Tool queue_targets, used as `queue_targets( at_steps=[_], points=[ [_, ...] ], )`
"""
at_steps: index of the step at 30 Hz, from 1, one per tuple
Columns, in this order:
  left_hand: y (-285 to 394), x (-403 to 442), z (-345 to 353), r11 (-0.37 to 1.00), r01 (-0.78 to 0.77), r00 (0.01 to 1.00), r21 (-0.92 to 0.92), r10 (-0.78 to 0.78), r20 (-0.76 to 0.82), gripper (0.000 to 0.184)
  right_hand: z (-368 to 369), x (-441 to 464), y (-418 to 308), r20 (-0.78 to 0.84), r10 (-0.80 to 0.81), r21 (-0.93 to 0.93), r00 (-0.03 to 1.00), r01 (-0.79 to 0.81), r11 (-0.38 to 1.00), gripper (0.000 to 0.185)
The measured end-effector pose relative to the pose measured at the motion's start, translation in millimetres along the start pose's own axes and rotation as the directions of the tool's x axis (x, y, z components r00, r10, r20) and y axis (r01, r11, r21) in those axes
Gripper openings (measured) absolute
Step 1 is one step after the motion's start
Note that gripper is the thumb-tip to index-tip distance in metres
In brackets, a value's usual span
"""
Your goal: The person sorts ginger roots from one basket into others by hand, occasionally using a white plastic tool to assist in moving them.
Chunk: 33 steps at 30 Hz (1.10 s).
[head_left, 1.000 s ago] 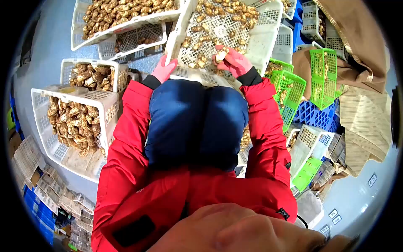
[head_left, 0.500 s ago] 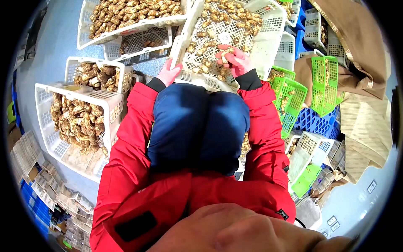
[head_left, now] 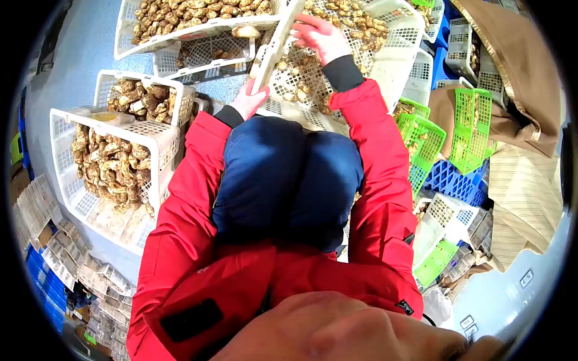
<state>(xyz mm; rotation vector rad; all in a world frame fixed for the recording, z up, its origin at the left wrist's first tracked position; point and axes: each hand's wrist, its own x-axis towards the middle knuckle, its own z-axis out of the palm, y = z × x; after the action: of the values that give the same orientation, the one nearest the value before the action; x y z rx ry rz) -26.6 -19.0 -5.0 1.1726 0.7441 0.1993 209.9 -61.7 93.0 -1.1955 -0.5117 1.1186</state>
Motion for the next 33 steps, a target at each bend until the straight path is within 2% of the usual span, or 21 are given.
queue_targets(
  at_steps=[1,2,3,5,6,7,9,10,13,14,15,16,17,18,21,22,25,26,29,32,33],
  points=[
    [-2.7,1.9,-1.3,0.997,-0.028,1.000,0.068,0.028,0.003,0.040,-21.9,6.0,10.1,-0.083,-0.016,-0.315,0.996,-0.011,0.949,0.029],
    [-7.4,5.4,-3.9,0.989,-0.057,0.998,0.137,0.057,0.006,0.041,-45.7,9.2,25.8,-0.141,-0.029,-0.623,0.990,-0.066,0.780,0.026],
    [-10.7,7.2,-6.6,0.975,-0.083,0.997,0.206,0.082,0.011,0.041,-62.2,9.3,42.1,-0.191,-0.061,-0.847,0.980,-0.133,0.515,0.025],
    [-2.3,2.7,-2.9,0.991,-0.019,1.000,0.130,0.019,-0.004,0.043,-65.3,3.4,57.8,-0.109,0.024,-0.976,0.994,-0.111,0.188,0.029],
    [1.8,0.4,-1.1,0.996,0.015,1.000,0.092,-0.014,-0.009,0.044,-62.8,1.7,70.0,0.002,0.000,-1.000,1.000,0.002,-0.018,0.028],
    [1.9,0.0,-1.7,0.995,-0.005,1.000,0.103,0.005,0.003,0.044,-58.6,0.3,85.3,0.024,0.000,-0.978,1.000,0.023,-0.210,0.025],
    [1.6,0.1,-3.3,0.991,-0.050,0.999,0.126,0.047,0.025,0.046,-48.7,6.3,101.0,-0.002,0.086,-0.893,0.996,0.037,-0.448,0.020],
    [2.2,0.8,-3.8,0.988,-0.048,0.999,0.150,0.045,0.024,0.046,-44.7,6.9,101.3,0.031,0.095,-0.886,0.995,0.072,-0.459,0.022],
    [1.2,1.6,-3.5,0.983,-0.046,0.999,0.175,0.045,0.012,0.046,-53.5,1.4,80.6,-0.151,0.114,-0.984,0.982,-0.139,-0.112,0.026],
    [-3.5,2.1,-4.1,0.987,-0.049,0.999,0.154,0.049,0.004,0.045,-64.0,-5.1,78.6,-0.183,0.052,-0.957,0.982,-0.190,0.217,0.037],
    [-8.2,3.3,-4.3,0.990,-0.055,0.998,0.130,0.056,-0.004,0.045,-75.0,-9.6,75.3,-0.192,0.146,-0.802,0.970,-0.241,0.547,0.043],
    [-8.0,2.8,-3.7,0.997,-0.039,0.999,0.072,0.040,-0.008,0.045,-77.1,-16.6,73.1,-0.179,0.216,-0.442,0.960,-0.274,0.854,0.042],
    [-7.8,2.6,-2.5,1.000,-0.022,1.000,0.015,0.023,-0.008,0.044,-78.8,-25.2,71.4,-0.136,0.270,0.022,0.953,-0.269,0.963,0.041],
    [-6.9,2.7,-2.9,0.999,-0.017,1.000,0.034,0.017,-0.003,0.044,-81.6,-33.6,68.5,-0.006,0.234,0.284,0.972,-0.223,0.933,0.039],
    [-8.3,4.1,-2.8,0.998,0.013,1.000,0.068,-0.011,-0.024,0.044,-64.3,-44.1,46.6,0.094,0.125,0.437,0.988,-0.153,0.886,0.050],
    [-6.8,3.0,-0.9,0.999,-0.046,0.999,0.005,0.046,-0.009,0.043,-57.6,-43.8,42.0,0.088,0.103,0.398,0.991,-0.130,0.908,0.052],
    [-1.5,4.2,-3.1,0.988,-0.093,0.996,0.123,0.090,0.024,0.044,-45.9,-42.4,35.0,0.087,0.068,0.309,0.994,-0.091,0.947,0.055],
    [-9.9,4.8,-3.7,0.989,-0.063,0.997,0.134,0.067,-0.030,0.042,-45.8,-42.0,34.2,0.090,0.074,0.294,0.993,-0.098,0.951,0.054],
    [-7.0,6.7,-7.3,0.981,-0.069,0.997,0.181,0.061,0.048,0.037,-45.7,-46.5,28.0,0.061,0.106,0.220,0.992,-0.117,0.968,0.050],
    [-1.4,1.5,3.7,0.996,-0.061,0.994,0.070,0.067,-0.086,0.033,-39.6,-45.8,23.8,-0.014,0.149,0.186,0.989,-0.144,0.972,0.050],
    [2.2,0.9,2.6,0.995,-0.052,0.997,0.084,0.056,-0.047,0.032,-36.1,-42.5,23.9,0.015,0.120,0.163,0.993,-0.121,0.979,0.051]
  ],
)
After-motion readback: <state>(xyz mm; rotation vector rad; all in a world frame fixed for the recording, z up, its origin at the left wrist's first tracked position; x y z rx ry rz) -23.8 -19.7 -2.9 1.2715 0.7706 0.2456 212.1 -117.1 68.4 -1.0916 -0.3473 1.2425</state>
